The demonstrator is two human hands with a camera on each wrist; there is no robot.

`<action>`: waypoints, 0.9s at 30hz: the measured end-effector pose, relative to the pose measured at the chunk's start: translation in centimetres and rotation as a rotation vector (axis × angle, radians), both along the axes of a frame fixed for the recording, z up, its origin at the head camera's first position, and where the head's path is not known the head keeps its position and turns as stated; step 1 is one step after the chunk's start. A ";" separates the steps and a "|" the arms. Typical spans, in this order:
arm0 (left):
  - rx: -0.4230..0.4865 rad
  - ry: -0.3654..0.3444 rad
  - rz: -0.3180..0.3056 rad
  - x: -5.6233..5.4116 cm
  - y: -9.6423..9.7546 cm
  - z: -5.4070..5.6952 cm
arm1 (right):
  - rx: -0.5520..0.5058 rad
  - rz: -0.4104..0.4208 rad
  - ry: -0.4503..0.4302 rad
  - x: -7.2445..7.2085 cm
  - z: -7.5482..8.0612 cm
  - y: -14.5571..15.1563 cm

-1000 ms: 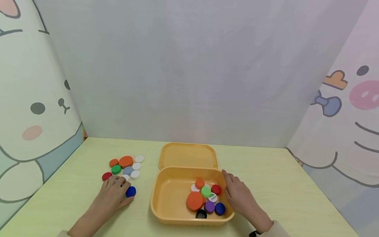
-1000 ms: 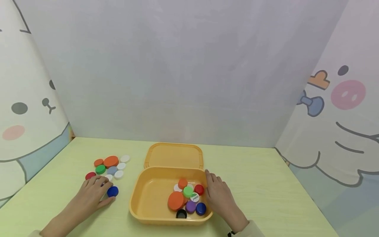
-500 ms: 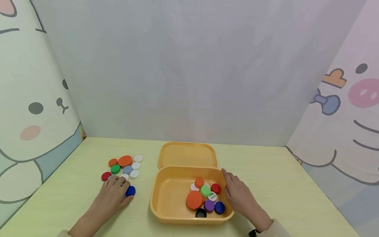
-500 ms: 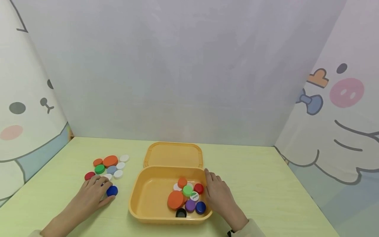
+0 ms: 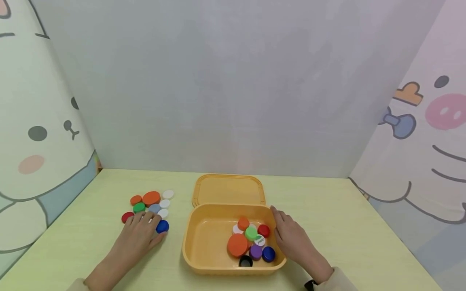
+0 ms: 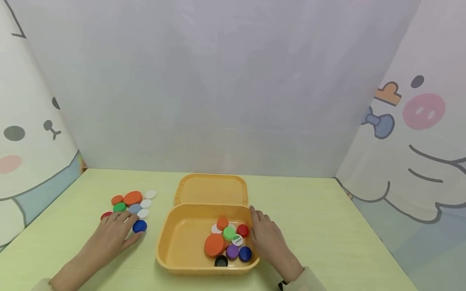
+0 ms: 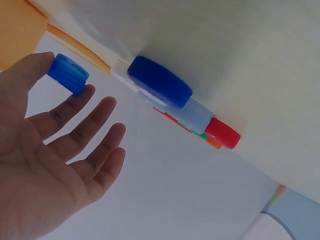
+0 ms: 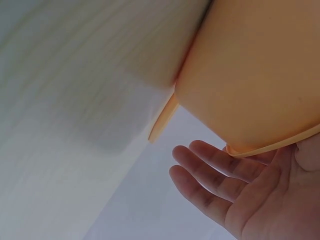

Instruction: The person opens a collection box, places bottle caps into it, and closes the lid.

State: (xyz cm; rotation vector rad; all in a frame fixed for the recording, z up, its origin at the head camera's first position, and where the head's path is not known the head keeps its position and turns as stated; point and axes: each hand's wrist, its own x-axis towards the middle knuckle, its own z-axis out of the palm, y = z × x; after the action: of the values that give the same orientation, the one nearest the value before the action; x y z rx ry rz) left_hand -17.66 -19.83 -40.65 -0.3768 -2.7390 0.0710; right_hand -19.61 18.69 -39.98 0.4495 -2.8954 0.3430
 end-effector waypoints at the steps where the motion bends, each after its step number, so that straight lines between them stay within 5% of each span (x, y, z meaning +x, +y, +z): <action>1: 0.002 0.006 -0.003 -0.1 0.1 0.2 | 0.000 0.002 0.001 0.0 0.1 0.0; 11: 0.079 0.077 -0.082 -1.3 1.5 2.8 | -0.004 0.008 -0.017 0.0 0.3 -0.1; 16: 0.094 0.057 -0.098 -1.9 3.1 4.0 | -0.011 0.005 -0.022 0.0 0.3 -0.1; 27: 0.061 0.062 -0.192 -2.7 7.3 4.2 | -0.015 0.001 -0.036 0.0 0.0 -0.1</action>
State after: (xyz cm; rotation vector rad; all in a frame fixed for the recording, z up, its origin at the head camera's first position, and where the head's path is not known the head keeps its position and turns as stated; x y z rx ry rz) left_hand -20.39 -12.56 -36.45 -0.6078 -2.6233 -0.0500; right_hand -19.59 18.56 -39.99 0.4462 -2.9250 0.3765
